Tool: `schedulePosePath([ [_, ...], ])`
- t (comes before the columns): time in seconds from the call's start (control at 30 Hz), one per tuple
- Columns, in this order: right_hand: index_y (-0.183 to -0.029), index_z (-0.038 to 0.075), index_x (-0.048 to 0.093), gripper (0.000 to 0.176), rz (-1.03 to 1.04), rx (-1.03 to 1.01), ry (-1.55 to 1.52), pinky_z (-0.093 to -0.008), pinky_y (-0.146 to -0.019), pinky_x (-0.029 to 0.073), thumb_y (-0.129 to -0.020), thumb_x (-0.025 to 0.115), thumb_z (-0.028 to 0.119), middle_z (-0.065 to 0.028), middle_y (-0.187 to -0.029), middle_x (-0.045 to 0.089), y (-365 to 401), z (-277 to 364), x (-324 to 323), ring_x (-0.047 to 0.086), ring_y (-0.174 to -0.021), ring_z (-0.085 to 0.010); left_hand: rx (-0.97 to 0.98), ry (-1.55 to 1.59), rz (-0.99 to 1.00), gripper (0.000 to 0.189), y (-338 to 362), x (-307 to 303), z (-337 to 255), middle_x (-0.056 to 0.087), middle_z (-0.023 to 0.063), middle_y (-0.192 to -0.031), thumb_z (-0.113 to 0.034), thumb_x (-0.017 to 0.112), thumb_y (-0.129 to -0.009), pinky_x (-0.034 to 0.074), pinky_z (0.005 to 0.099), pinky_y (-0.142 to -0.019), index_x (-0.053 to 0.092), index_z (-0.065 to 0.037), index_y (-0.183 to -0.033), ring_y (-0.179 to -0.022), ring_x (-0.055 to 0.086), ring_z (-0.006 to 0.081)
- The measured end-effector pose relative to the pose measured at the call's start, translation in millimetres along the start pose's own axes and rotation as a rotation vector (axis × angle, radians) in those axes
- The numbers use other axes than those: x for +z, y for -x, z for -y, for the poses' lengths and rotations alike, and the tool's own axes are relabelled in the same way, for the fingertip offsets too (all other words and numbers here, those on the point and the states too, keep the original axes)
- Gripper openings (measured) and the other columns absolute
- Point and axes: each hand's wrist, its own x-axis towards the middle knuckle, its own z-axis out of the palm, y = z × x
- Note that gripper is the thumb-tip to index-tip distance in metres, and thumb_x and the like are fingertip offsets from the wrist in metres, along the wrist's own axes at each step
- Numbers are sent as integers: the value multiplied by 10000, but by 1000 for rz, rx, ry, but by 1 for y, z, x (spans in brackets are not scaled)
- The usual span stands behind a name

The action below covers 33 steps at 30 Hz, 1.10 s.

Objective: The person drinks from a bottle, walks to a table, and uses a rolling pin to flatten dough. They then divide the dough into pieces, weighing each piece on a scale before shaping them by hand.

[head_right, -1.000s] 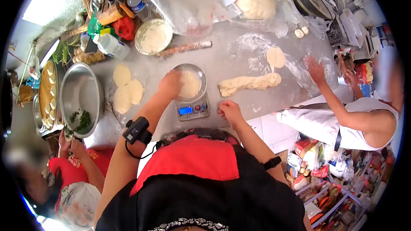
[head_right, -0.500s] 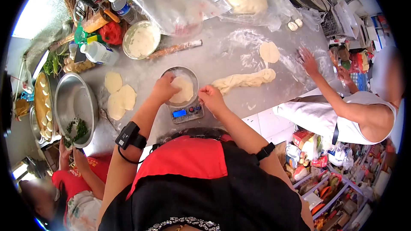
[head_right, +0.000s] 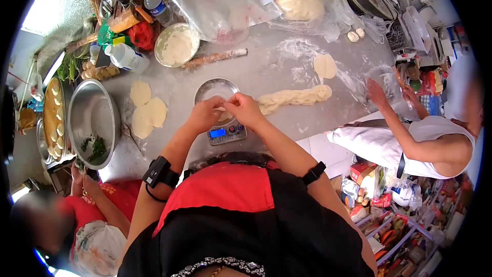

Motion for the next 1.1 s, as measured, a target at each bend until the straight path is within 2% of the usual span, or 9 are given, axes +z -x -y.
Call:
schedulePosePath([
  [0.1, -915, 23, 609, 214, 53, 73, -22, -268, -621, 473, -810, 695, 188, -50, -758, 642, 0, -3, -3, 575, -687, -104, -54, -23, -4, 285, 6, -5, -23, 671, 147, -935, -178, 656, -774, 505, 404, -734, 632, -98, -1046, -868, 637, 349],
  [0.2, -889, 36, 597, 174, -2, 46, -34, -284, -627, 482, -802, 683, 160, -65, -751, 644, 2, -12, 2, 594, -688, -121, 110, -165, -45, 311, 8, 6, -19, 672, 128, -900, -230, 694, -751, 508, 418, -711, 646, -131, -1042, -820, 635, 346],
  [0.4, -944, 66, 587, 150, -26, -348, 489, -318, -622, 493, -801, 623, 93, -80, -740, 627, 11, 6, -3, 607, -675, -142, 246, -399, -11, 287, 4, 13, -2, 654, 97, -826, -234, 672, -765, 495, 468, -684, 651, -135, -1034, -748, 626, 341],
  [0.5, -947, 65, 592, 133, 152, -337, 230, -292, -568, 464, -814, 587, 70, -53, -737, 619, 22, 39, -13, 579, -631, -131, 80, -520, 111, 298, 0, 8, -9, 661, 117, -872, -219, 649, -796, 497, 468, -713, 641, -137, -1082, -801, 632, 348],
  [0.6, -899, 51, 584, 93, 182, -34, -426, -233, -534, 398, -814, 548, 42, -22, -746, 597, 30, 72, -34, 519, -609, -101, -100, -138, -165, 334, -11, 10, 6, 668, 155, -940, -238, 637, -822, 501, 452, -762, 630, -133, -1139, -868, 635, 355],
  [0.63, -898, 57, 586, 97, 154, 22, -496, -226, -522, 377, -811, 544, 42, -21, -747, 592, 30, 70, -40, 503, -598, -95, -101, -81, -295, 350, -13, 6, 2, 648, 194, -1058, -267, 624, -839, 491, 446, -838, 639, -63, -1123, -943, 618, 395],
  [0.73, -897, 71, 588, 102, 80, 147, -624, -214, -496, 336, -810, 539, 53, -22, -749, 582, 33, 54, -56, 475, -577, -86, 28, -86, -526, 318, -19, -7, 20, 650, 182, -1063, -195, 658, -820, 504, 411, -824, 642, -50, -1103, -924, 640, 342],
  [1.0, -829, 86, 570, 52, 78, 361, -800, -221, -482, 368, -855, 569, 131, -25, -714, 571, 66, -5, -55, 494, -568, -100, -243, 143, -516, 314, 28, -27, 55, 671, 142, -1041, -116, 649, -833, 513, 313, -789, 616, -11, -1127, -930, 655, 206],
  [1.1, -789, 103, 548, 100, 46, 477, -606, -225, -474, 370, -862, 586, 160, -12, -693, 561, 72, -23, -43, 493, -564, -99, -237, 116, -495, 309, 37, -21, 58, 675, 130, -1042, -115, 643, -843, 513, 306, -778, 613, -10, -1133, -955, 652, 195],
])
